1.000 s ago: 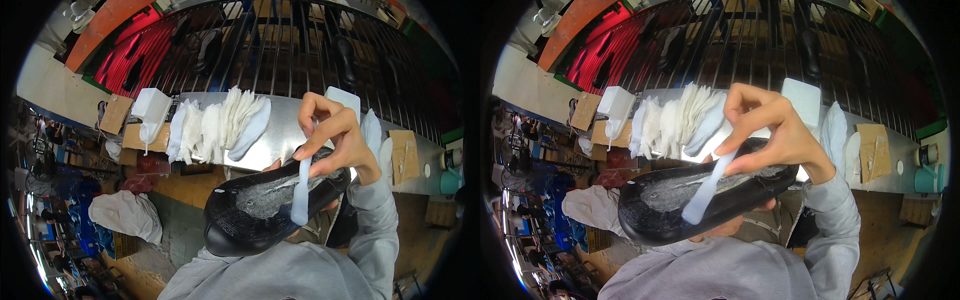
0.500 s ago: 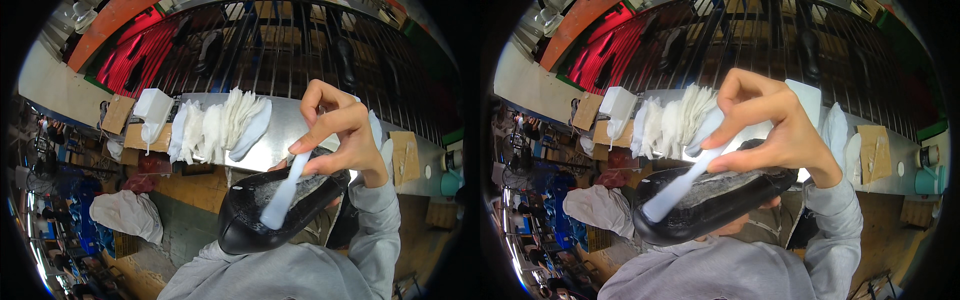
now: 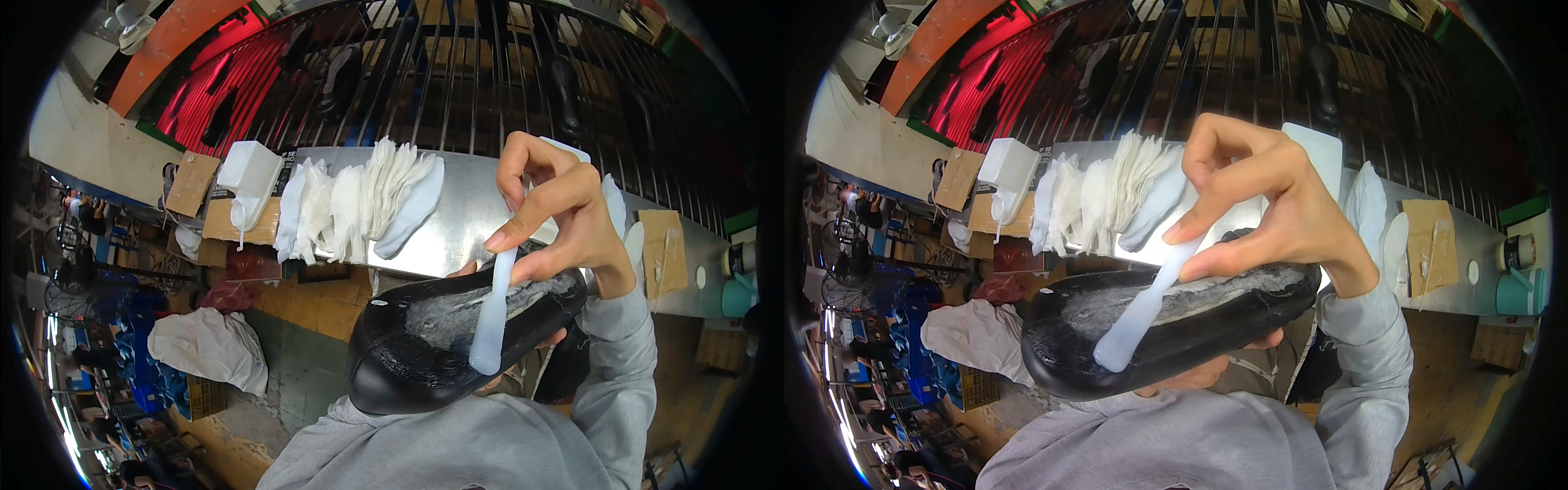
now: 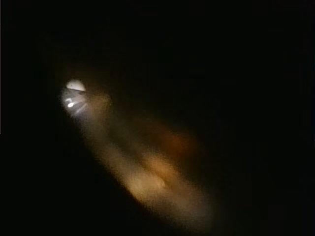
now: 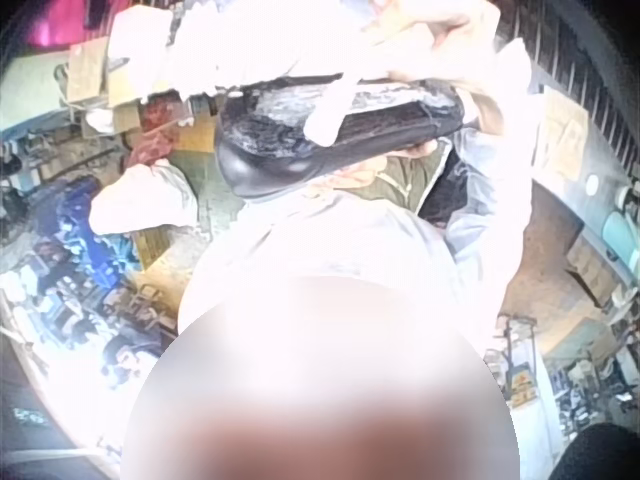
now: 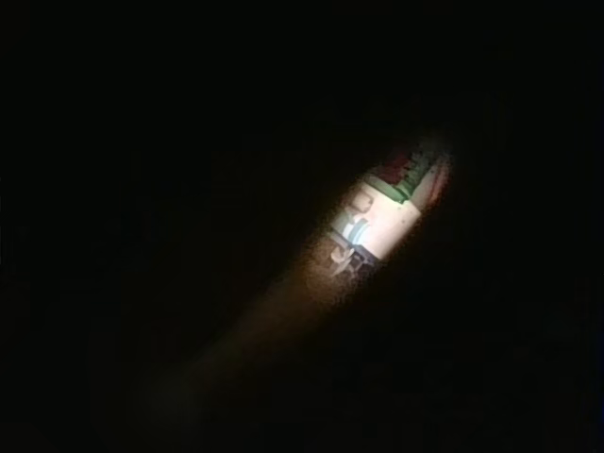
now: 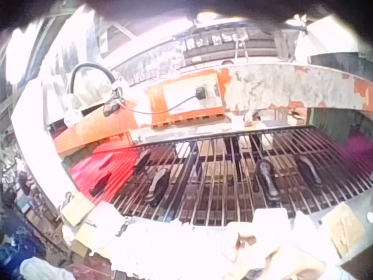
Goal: The person repeatedly scrubs the sole and sides of a black shoe with a white brush, dipping the brush into a white container of liquid between strokes. The person rotates the shoe to access different areas and continues scrubbing throughout the clip.
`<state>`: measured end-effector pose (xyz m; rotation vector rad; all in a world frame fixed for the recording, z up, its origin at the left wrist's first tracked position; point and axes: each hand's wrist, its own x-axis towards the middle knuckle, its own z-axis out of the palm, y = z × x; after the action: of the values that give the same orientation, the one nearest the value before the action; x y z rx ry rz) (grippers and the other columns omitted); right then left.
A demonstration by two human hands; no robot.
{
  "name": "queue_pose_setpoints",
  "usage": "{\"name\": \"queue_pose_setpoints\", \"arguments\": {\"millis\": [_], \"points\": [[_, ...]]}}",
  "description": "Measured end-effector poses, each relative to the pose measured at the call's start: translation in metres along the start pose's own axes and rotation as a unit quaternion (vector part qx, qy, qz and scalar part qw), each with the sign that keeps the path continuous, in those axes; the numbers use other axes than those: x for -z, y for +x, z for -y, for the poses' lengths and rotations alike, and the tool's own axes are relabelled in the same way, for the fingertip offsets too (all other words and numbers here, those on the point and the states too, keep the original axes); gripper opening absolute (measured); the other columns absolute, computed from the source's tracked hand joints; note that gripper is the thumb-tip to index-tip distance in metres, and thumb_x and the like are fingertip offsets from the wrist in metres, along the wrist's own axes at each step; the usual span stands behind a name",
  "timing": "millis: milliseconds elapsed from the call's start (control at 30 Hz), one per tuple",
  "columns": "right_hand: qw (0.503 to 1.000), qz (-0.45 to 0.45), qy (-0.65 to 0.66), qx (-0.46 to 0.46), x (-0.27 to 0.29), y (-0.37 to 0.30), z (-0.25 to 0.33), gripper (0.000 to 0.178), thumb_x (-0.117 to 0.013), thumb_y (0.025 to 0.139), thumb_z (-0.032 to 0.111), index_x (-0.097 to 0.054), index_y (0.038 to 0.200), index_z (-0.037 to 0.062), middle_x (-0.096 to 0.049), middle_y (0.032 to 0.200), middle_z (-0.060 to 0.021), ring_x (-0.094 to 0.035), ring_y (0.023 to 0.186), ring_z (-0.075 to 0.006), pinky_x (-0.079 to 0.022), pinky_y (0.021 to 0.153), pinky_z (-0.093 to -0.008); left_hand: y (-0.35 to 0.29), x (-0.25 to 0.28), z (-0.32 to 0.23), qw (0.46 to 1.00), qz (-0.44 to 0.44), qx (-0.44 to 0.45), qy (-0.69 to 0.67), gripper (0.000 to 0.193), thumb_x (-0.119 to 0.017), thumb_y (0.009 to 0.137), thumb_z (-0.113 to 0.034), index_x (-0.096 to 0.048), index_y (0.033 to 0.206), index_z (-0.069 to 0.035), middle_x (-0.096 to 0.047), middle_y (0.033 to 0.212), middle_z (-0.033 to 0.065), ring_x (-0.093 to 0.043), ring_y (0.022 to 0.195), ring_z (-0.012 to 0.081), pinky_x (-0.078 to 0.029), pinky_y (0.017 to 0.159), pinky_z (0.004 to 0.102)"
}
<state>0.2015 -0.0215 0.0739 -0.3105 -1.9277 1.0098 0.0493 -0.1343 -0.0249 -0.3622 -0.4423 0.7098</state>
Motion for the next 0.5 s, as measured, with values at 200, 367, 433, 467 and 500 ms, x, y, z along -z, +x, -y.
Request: {"name": "queue_pose_setpoints", "arguments": {"millis": [200, 367, 433, 467, 500], "points": [[1.0, -0.003, 0.004, -0.008, 0.004, -0.006, -0.002, 0.045, -0.099, 0.046, 0.034, -0.084, 0.084, 0.0153, -0.049, 0.083, 0.0017, -0.05, 0.079, -0.0131, -0.036, 0.066, -0.0257, 0.005, -0.001, -0.009, 0.939, 0.012, 0.243, -0.241, 0.08, -0.048, 0.103, -0.049, -0.013, 0.157, 0.0, -0.038, 0.143, 0.0352, -0.06, 0.114, 0.0494, -0.066, 0.075, 0.0387], [1.0, -0.007, -0.011, -0.017, 0.012, -0.015, -0.004, 0.041, -0.097, 0.05, 0.03, -0.083, 0.084, 0.0131, -0.048, 0.085, 0.0016, -0.049, 0.081, -0.0134, -0.037, 0.068, -0.0263, 0.001, -0.019, -0.02, 0.944, 0.002, 0.287, -0.164, 0.1, -0.058, 0.097, -0.055, -0.004, 0.158, 0.001, -0.055, 0.124, 0.0337, -0.064, 0.104, 0.038, -0.058, 0.068, 0.0449], [0.999, -0.015, -0.018, -0.03, 0.02, -0.024, -0.003, 0.035, -0.094, 0.056, 0.019, -0.083, 0.087, 0.0101, -0.048, 0.086, 0.0015, -0.049, 0.081, -0.0131, -0.037, 0.069, -0.0268, 0.005, -0.026, -0.029, 0.939, 0.021, 0.32, -0.123, 0.102, -0.061, 0.093, -0.059, -0.008, 0.158, 0.0, -0.052, 0.132, 0.0326, -0.061, 0.112, 0.0393, -0.058, 0.074, 0.0483], [0.998, -0.063, -0.02, -0.025, 0.025, -0.031, 0.0, 0.033, -0.093, 0.058, 0.019, -0.083, 0.088, 0.0096, -0.048, 0.087, 0.0011, -0.049, 0.082, -0.013, -0.037, 0.07, -0.027, 0.006, -0.029, -0.032, 0.943, 0.025, 0.313, -0.106, 0.104, -0.063, 0.09, -0.059, -0.01, 0.157, -0.001, -0.051, 0.134, 0.0314, -0.059, 0.115, 0.0392, -0.055, 0.077, 0.0494], [0.993, -0.109, -0.031, -0.034, 0.031, -0.041, 0.004, 0.032, -0.092, 0.061, 0.018, -0.082, 0.089, 0.009, -0.049, 0.088, 0.0006, -0.049, 0.082, -0.0129, -0.038, 0.071, -0.0272, 0.005, -0.034, -0.036, 0.955, 0.031, 0.286, -0.071, 0.105, -0.065, 0.087, -0.059, -0.012, 0.157, -0.001, -0.05, 0.135, 0.0303, -0.057, 0.117, 0.0391, -0.053, 0.08, 0.0506]]}}
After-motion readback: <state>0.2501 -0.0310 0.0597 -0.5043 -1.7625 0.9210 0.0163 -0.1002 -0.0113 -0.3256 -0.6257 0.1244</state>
